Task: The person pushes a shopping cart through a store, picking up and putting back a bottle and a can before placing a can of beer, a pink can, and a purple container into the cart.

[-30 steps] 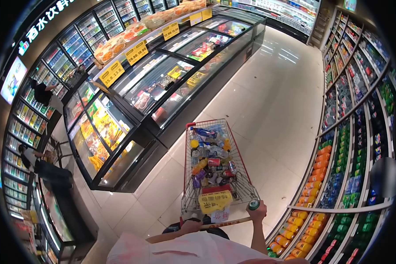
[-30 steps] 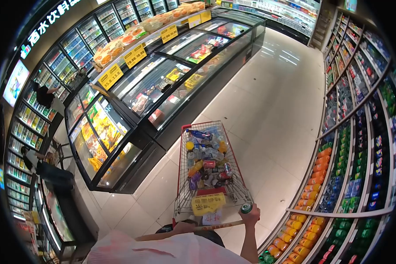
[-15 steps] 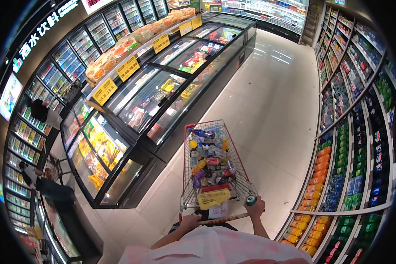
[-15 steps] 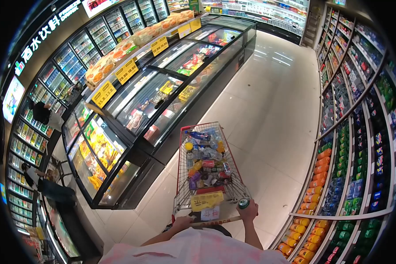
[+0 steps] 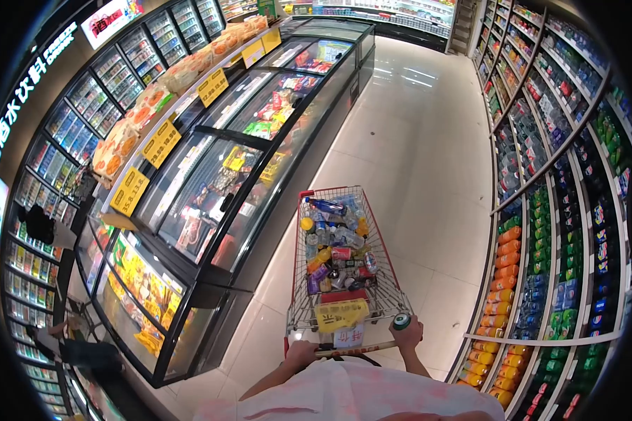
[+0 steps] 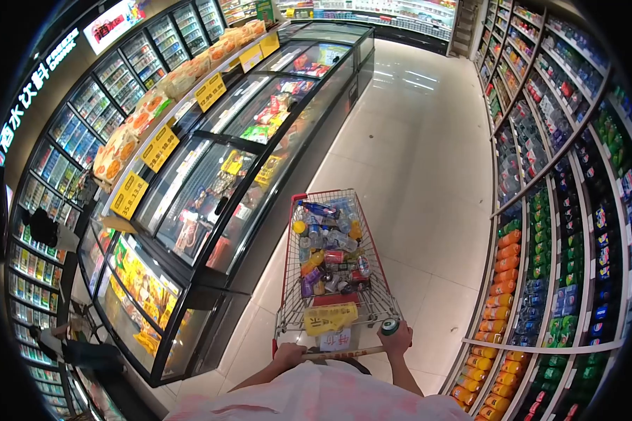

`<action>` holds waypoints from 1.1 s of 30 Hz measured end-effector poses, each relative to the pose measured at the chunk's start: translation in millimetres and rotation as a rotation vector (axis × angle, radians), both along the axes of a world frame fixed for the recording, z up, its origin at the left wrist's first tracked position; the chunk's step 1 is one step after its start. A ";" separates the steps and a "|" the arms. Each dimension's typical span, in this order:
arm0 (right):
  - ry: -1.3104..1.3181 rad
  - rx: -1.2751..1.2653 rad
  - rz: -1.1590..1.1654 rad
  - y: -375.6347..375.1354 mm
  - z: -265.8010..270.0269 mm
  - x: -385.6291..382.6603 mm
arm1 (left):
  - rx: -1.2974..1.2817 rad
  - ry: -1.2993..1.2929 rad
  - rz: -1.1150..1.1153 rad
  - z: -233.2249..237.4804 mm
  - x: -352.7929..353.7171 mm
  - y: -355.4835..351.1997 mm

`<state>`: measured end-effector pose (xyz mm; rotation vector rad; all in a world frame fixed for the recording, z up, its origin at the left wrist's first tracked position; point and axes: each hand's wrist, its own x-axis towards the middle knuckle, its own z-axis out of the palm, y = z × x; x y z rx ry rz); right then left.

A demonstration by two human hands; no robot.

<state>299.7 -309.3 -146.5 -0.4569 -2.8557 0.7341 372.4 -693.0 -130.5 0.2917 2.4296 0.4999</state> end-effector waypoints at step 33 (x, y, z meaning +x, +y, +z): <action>0.120 0.063 -0.224 300.7 -6.0 -563.8 | -0.122 -0.057 -0.306 -3.2 -701.8 302.7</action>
